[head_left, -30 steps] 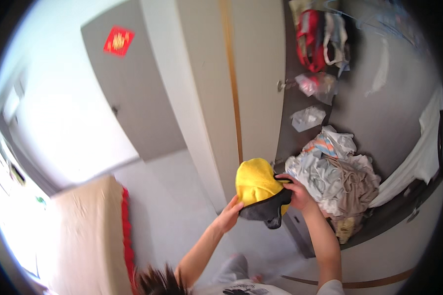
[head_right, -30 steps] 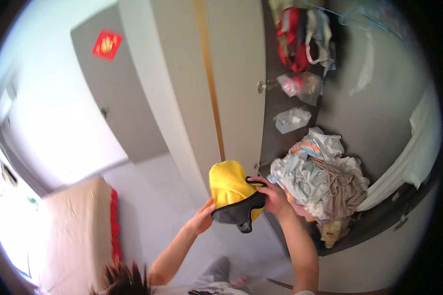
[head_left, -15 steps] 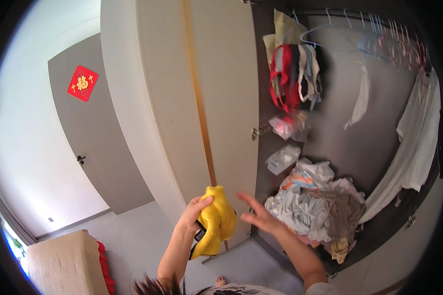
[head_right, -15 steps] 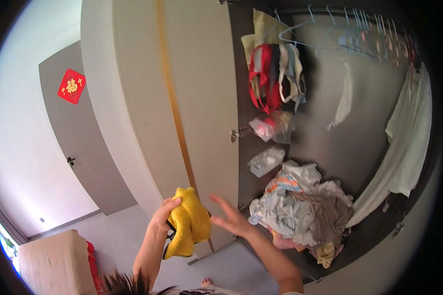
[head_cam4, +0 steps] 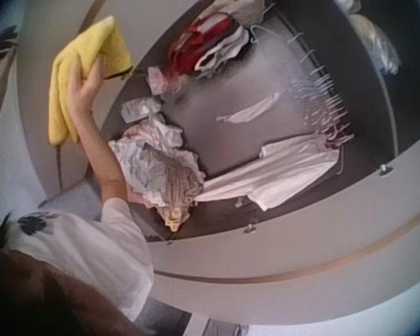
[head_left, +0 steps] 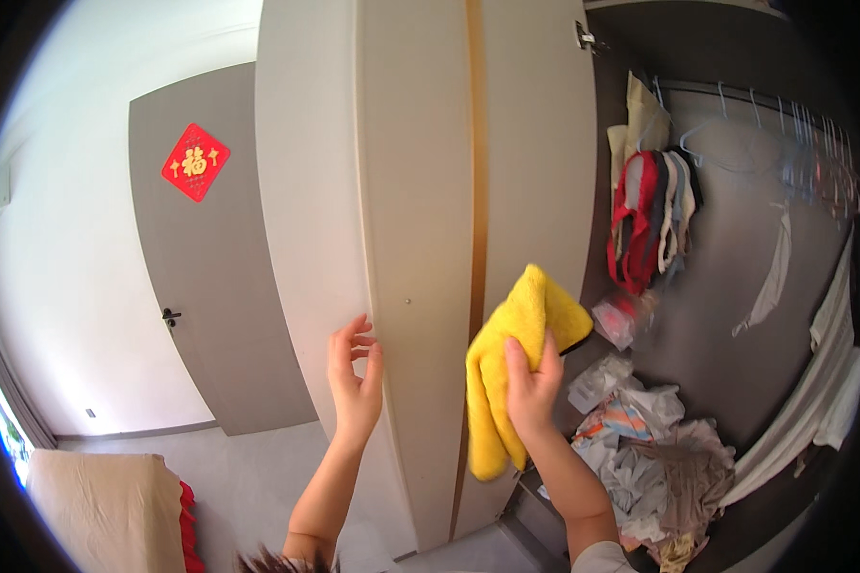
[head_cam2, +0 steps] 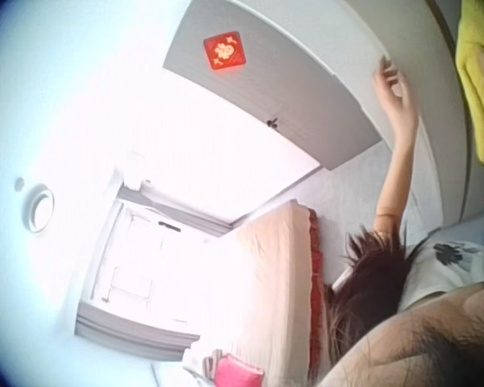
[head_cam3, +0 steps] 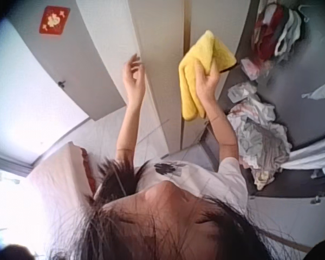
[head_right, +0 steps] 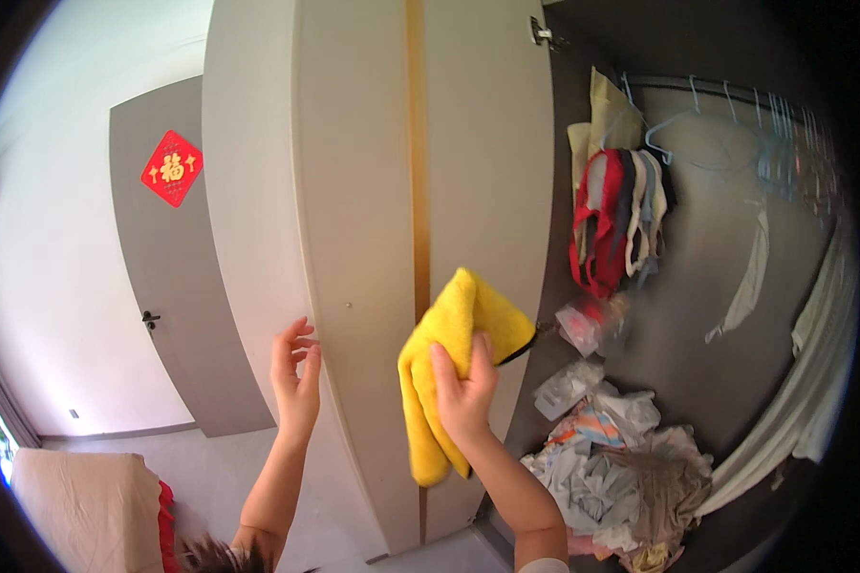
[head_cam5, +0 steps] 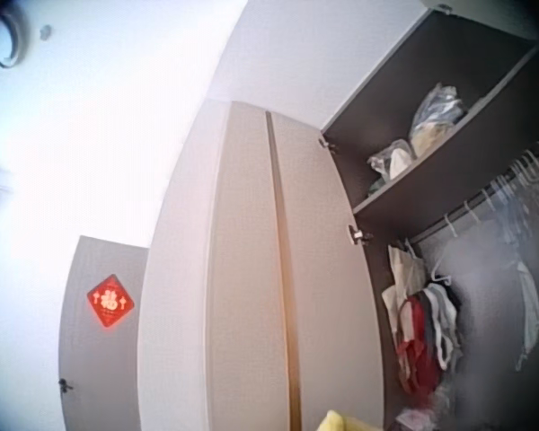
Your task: The person wipes the exterior and interior surfaces of a white wardrobe with a yellow cloth and then places several pieces of clothing onto hangers and hangs them on a rack inside the wardrobe.
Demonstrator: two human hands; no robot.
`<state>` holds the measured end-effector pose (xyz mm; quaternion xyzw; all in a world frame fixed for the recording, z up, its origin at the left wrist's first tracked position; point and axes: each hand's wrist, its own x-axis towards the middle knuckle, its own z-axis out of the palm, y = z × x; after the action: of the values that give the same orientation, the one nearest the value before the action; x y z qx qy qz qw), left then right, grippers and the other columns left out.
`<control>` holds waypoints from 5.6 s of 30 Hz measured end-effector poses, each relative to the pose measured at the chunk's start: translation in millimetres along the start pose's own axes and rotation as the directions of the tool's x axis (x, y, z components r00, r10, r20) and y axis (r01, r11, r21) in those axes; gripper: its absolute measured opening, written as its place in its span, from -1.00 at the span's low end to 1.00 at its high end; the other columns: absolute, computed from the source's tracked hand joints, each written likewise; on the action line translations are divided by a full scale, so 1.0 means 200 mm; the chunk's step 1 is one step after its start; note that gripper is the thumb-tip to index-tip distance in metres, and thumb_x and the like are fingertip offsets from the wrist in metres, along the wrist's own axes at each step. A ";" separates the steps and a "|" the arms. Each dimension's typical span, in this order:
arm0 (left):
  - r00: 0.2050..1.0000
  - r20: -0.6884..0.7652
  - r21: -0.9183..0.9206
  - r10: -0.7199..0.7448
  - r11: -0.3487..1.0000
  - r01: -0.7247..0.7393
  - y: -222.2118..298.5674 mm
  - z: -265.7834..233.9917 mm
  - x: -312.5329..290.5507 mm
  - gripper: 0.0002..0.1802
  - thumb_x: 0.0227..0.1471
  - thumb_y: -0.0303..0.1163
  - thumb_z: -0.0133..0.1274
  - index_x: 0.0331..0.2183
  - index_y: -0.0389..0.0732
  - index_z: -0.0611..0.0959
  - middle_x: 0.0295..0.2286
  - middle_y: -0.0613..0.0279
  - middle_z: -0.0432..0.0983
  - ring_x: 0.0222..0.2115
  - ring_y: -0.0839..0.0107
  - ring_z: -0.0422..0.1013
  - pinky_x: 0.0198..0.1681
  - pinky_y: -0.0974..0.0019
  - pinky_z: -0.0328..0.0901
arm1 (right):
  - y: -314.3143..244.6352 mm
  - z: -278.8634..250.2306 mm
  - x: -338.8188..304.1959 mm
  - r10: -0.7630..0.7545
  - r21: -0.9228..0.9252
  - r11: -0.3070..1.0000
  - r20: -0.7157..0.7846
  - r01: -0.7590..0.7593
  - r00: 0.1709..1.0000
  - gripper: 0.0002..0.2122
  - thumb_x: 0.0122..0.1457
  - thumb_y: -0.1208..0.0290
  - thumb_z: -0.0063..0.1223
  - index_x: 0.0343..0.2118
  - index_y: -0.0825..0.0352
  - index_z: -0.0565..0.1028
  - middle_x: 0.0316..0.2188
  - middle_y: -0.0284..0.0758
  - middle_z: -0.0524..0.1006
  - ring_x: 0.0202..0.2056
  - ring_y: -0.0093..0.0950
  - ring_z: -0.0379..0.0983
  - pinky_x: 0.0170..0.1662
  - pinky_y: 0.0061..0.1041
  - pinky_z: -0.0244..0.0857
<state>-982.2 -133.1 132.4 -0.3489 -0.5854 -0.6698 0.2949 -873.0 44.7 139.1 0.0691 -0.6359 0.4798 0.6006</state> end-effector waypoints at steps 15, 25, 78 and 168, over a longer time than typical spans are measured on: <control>0.997 -0.080 0.358 0.008 0.934 0.021 -0.16 0.06 0.00 -0.63 0.07 -0.50 0.01 -0.05 -0.34 0.46 -0.37 0.16 0.52 -0.41 0.40 0.43 -0.29 0.37 0.33 | 0.05 0.53 0.70 -0.583 -0.318 0.446 0.607 0.837 0.540 -0.31 -0.11 0.17 0.17 0.19 -0.22 0.24 0.09 -0.10 0.19 0.07 -0.02 0.13 0.16 0.33 -0.35; 0.984 -0.161 0.269 0.073 0.963 -0.028 -0.02 0.21 0.19 -0.56 0.10 -0.48 -0.02 0.04 -0.31 0.38 -0.47 0.24 0.42 -0.48 0.46 0.35 -0.38 0.42 0.26 | -0.16 0.44 1.78 -0.348 -0.588 0.797 -0.266 0.135 0.899 -0.38 0.15 -0.02 -0.12 0.26 0.05 0.12 0.27 0.06 -0.08 0.29 0.02 -0.24 0.13 0.33 -0.31; 0.885 -0.383 0.517 0.266 0.856 -0.034 -0.05 0.35 0.34 -0.67 0.12 -0.42 0.03 -0.07 -0.25 0.42 -0.72 0.20 0.24 -0.72 0.36 0.18 -0.62 0.35 0.13 | 0.05 -0.30 2.89 -0.641 -0.717 0.618 -0.222 0.322 0.735 -0.58 0.11 0.08 -0.18 -0.12 0.32 0.44 -0.22 0.02 0.50 -0.22 -0.02 0.44 -0.13 -0.13 0.34; 0.961 -0.235 -0.128 -0.143 0.985 0.115 -0.47 0.22 -0.22 -0.11 0.11 0.39 -0.53 -0.06 -0.26 0.41 -0.35 0.24 0.45 -0.30 0.44 0.31 -0.21 0.35 0.19 | 0.43 0.42 0.14 -0.701 -0.217 0.527 0.437 0.822 0.564 -0.55 -0.06 0.22 0.07 -0.04 0.18 0.49 0.25 -0.25 0.15 0.28 -0.20 0.01 0.20 0.18 -0.12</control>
<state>-1025.6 -77.9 45.0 -0.2413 -0.5274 -0.7575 0.2997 -996.1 46.3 133.0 0.2907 -0.7039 0.0081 0.6481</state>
